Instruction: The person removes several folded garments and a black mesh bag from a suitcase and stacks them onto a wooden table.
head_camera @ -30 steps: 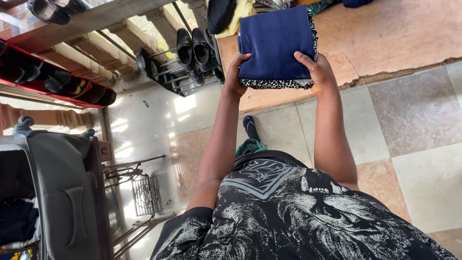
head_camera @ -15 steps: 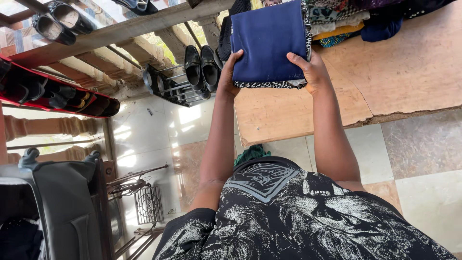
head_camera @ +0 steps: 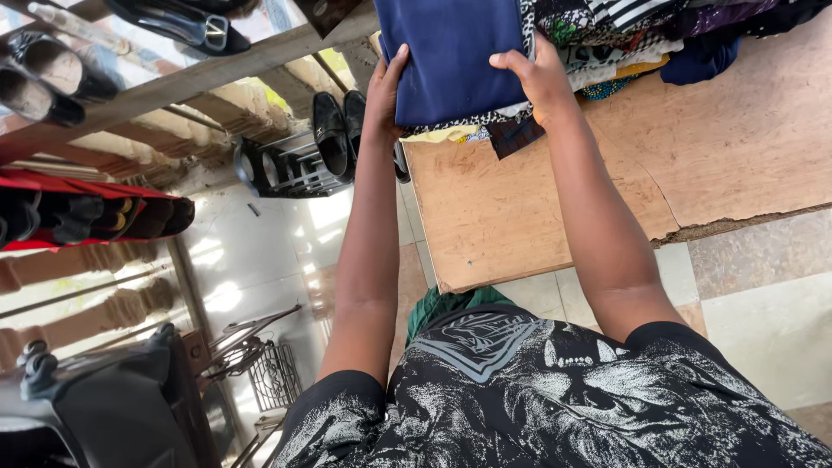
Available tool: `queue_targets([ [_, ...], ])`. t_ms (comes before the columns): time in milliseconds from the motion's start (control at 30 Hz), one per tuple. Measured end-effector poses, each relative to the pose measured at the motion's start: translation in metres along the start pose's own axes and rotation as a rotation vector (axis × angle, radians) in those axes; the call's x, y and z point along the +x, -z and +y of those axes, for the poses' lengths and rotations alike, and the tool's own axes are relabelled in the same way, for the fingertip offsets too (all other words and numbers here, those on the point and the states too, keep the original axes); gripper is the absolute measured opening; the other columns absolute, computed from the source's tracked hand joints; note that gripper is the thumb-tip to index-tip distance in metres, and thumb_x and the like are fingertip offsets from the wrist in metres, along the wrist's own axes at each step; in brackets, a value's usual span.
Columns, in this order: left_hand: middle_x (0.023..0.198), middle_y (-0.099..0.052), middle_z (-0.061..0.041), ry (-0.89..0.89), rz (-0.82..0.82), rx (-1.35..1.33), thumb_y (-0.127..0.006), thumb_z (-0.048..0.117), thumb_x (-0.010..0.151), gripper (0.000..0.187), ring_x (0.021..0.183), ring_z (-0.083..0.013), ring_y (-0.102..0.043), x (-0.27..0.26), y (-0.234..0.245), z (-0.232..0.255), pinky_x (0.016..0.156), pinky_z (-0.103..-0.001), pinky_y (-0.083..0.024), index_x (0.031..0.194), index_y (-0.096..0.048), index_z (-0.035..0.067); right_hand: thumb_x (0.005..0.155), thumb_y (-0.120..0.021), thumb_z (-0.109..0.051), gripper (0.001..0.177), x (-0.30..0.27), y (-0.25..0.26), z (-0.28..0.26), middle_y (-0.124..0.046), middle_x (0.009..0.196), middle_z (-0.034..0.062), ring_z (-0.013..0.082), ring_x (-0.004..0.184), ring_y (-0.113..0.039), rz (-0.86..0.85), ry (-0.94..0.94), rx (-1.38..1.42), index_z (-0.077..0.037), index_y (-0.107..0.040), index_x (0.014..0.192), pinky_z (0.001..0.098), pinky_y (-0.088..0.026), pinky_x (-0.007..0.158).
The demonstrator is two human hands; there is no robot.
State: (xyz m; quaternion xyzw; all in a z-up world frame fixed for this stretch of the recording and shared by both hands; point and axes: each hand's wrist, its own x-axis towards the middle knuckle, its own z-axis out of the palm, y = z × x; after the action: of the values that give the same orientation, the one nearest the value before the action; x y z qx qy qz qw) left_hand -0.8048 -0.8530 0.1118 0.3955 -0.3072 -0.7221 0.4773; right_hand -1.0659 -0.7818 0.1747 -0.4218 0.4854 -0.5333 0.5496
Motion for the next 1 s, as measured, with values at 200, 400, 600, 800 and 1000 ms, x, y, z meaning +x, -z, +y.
queue_targets([
  [200,0.157,-0.038,-0.020,0.069,0.223,0.789,-0.068,0.051,0.094,0.087,0.141,-0.0356,-0.041,0.080,0.019,-0.088,0.114,-0.045,-0.036,0.159,-0.028,0.009,0.092,-0.077,-0.012,0.085,0.009,0.005,0.039,-0.055,0.128,0.0262,0.0373,0.108,-0.059,0.273,0.237,-0.942,0.004,-0.027,0.158,0.0457,-0.049,0.091],
  [400,0.166,-0.032,-0.017,0.019,0.233,0.967,-0.056,0.062,0.095,0.087,0.154,-0.0358,-0.026,0.095,0.024,-0.127,0.127,-0.055,-0.008,0.162,-0.030,0.012,0.102,-0.073,-0.012,0.078,-0.021,-0.014,0.048,-0.037,0.155,0.0266,0.0425,0.142,-0.039,0.353,0.375,-1.350,-0.010,-0.029,0.167,0.0544,-0.041,0.116],
  [600,0.160,-0.041,-0.020,-0.030,0.197,0.605,-0.066,0.050,0.090,0.090,0.146,-0.0328,-0.047,0.062,0.005,-0.089,0.118,-0.043,-0.043,0.161,-0.028,0.010,0.103,-0.070,-0.018,0.068,-0.024,-0.038,0.037,-0.029,0.168,0.0217,0.0419,0.156,-0.022,0.169,0.343,-1.433,-0.011,-0.040,0.164,0.0597,-0.021,0.125],
  [800,0.163,-0.036,-0.020,-0.019,0.248,0.519,-0.064,0.043,0.097,0.080,0.151,-0.0304,-0.036,-0.005,0.014,-0.064,0.119,-0.039,-0.033,0.159,-0.032,0.004,0.107,-0.069,-0.022,0.060,-0.034,-0.037,0.043,-0.026,0.171,0.0200,0.0410,0.159,-0.015,0.200,0.375,-1.342,-0.004,-0.045,0.158,0.0593,-0.016,0.128],
  [1000,0.158,-0.044,-0.019,0.030,0.310,0.303,-0.063,0.045,0.099,0.077,0.146,-0.0278,-0.044,-0.053,0.018,-0.098,0.118,-0.035,-0.035,0.157,-0.037,0.001,0.103,-0.069,-0.017,0.055,-0.053,-0.053,0.062,-0.025,0.169,0.0243,0.0427,0.158,-0.012,0.159,0.399,-1.325,0.000,-0.050,0.152,0.0597,-0.017,0.127],
])
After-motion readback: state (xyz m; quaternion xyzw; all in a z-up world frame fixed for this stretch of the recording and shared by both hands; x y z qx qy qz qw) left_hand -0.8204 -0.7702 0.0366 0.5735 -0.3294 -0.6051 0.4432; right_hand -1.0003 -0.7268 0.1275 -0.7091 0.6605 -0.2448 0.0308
